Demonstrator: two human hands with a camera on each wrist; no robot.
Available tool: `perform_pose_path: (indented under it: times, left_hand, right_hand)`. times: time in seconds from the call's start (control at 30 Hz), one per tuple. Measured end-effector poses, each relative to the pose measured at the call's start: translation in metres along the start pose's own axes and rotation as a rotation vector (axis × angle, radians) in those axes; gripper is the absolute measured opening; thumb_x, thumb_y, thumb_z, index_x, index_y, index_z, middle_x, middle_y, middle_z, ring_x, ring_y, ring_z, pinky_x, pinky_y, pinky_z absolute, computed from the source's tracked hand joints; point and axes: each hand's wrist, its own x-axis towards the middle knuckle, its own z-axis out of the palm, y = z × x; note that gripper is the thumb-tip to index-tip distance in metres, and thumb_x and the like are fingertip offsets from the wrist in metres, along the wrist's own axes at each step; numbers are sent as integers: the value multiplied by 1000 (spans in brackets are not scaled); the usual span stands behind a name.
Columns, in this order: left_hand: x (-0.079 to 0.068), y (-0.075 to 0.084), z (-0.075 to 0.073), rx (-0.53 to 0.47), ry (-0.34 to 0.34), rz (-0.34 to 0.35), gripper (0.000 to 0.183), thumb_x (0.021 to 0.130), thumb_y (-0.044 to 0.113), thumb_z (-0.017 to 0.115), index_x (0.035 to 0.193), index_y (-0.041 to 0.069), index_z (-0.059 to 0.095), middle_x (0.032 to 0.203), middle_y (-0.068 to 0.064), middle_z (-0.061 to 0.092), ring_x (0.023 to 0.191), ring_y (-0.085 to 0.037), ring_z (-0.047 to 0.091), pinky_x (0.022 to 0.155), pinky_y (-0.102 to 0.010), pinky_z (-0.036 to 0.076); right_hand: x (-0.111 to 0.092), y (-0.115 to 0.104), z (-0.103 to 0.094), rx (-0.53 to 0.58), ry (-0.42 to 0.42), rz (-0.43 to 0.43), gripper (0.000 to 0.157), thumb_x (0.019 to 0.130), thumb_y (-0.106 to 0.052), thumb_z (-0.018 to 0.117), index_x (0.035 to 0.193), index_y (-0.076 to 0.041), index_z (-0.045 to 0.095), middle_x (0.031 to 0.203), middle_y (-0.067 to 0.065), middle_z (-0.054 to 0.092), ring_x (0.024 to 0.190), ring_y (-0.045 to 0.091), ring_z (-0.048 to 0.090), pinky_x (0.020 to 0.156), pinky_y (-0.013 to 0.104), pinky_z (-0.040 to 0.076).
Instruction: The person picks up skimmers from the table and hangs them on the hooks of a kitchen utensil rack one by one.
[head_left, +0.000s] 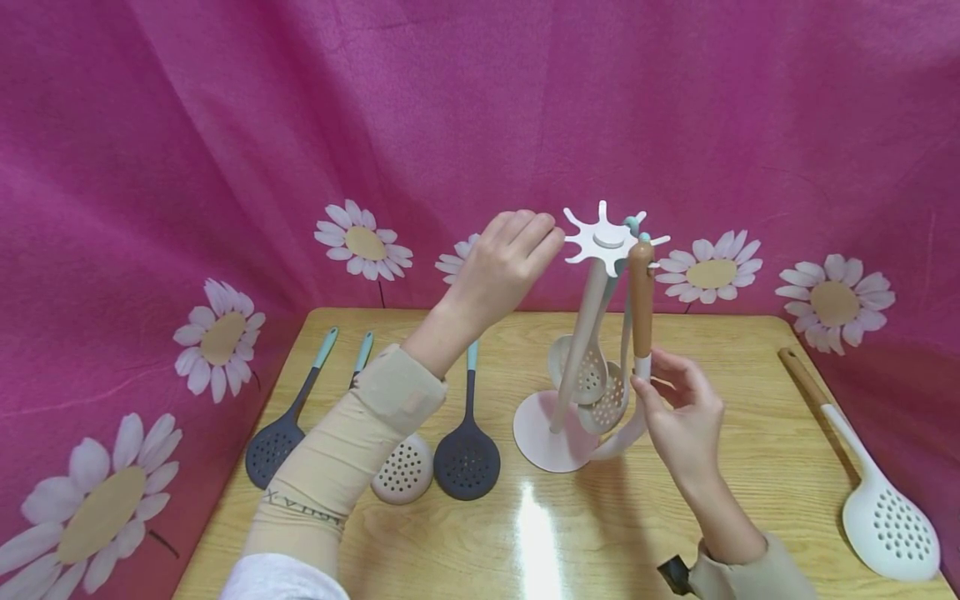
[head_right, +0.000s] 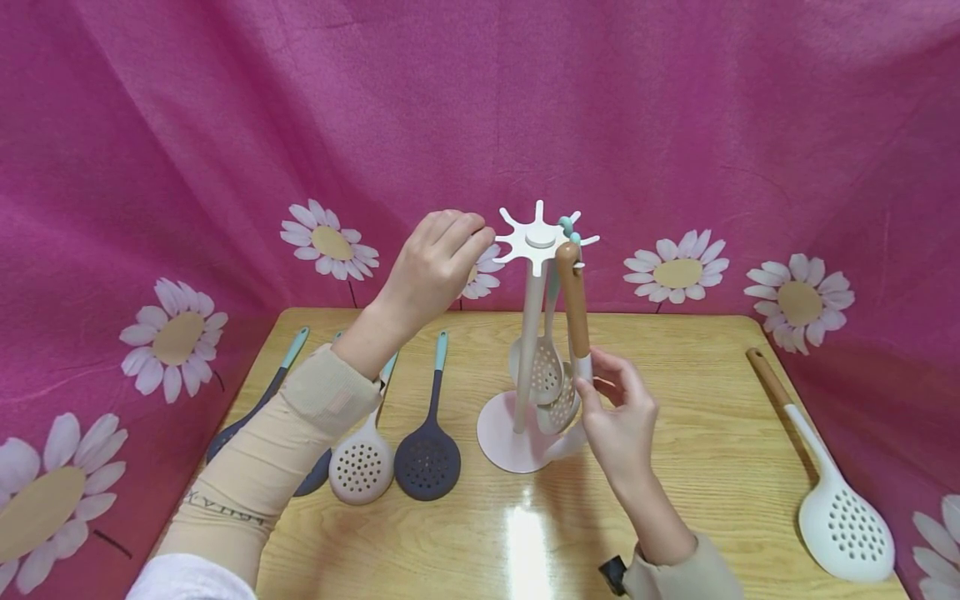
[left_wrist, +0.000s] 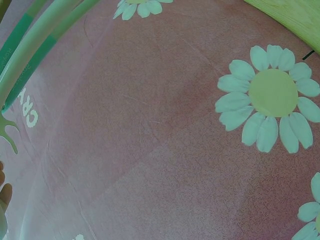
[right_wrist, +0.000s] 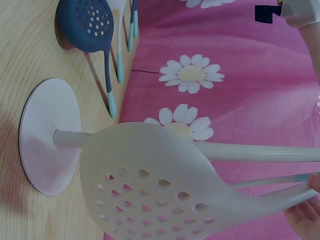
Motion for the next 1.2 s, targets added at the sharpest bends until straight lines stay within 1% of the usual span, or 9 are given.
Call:
perform_pose_path:
  times: [0.23,0.47,0.63,0.93,1.03,1.2]
  left_hand:
    - [0,0,-1,2,-8,-2,14,89,-2,47,90,1,60,90,-9,56,83,-24,53,77,-30,44]
    - [-1,0,-1,-1,-7,-4,14,89,-2,47,90,2,60,90,-9,56,84,-23,53,78,-30,44]
    - [-1,0,-1,-1,-10,-4,14,89,-2,47,91,2,61,91,-9,57,85,-23,53,79,-30,44]
    - [0,0,-1,2,-16,-4,14,89,-2,47,90,1,61,91,-9,57,84,-24,53,78,-30,44]
    - [0,0,-1,2,-16,-5,14,89,-2,47,90,1,61,90,-9,57,84,-24,53,78,-30,44]
    - [0,0,-1,0,-13,-4,14,89,-2,47,90,1,60,90,-9,57,84,-23,53,78,-30,44]
  right_hand:
    - [1,1,5,-7,25,22,34,66,26,62,99,19,55,93,-11,62,84,1,61,73,13,50]
    - [2,3,7,-39,16,47,34,68,23,64,101,17,56,93,-13,61,84,0,61,73,14,50]
    - [3,4,8,-47,4,43,35,69,21,65,102,15,56,93,-12,61,84,0,61,73,14,50]
    - [3,5,9,-15,-16,58,35,70,21,64,103,16,54,93,-12,62,85,1,61,74,15,50]
    - [4,6,9,-10,-30,51,35,69,22,63,103,16,53,93,-14,62,85,1,61,75,15,50]
    - [4,6,10,2,-43,49,36,70,23,62,104,17,52,92,-13,61,84,1,61,75,14,49]
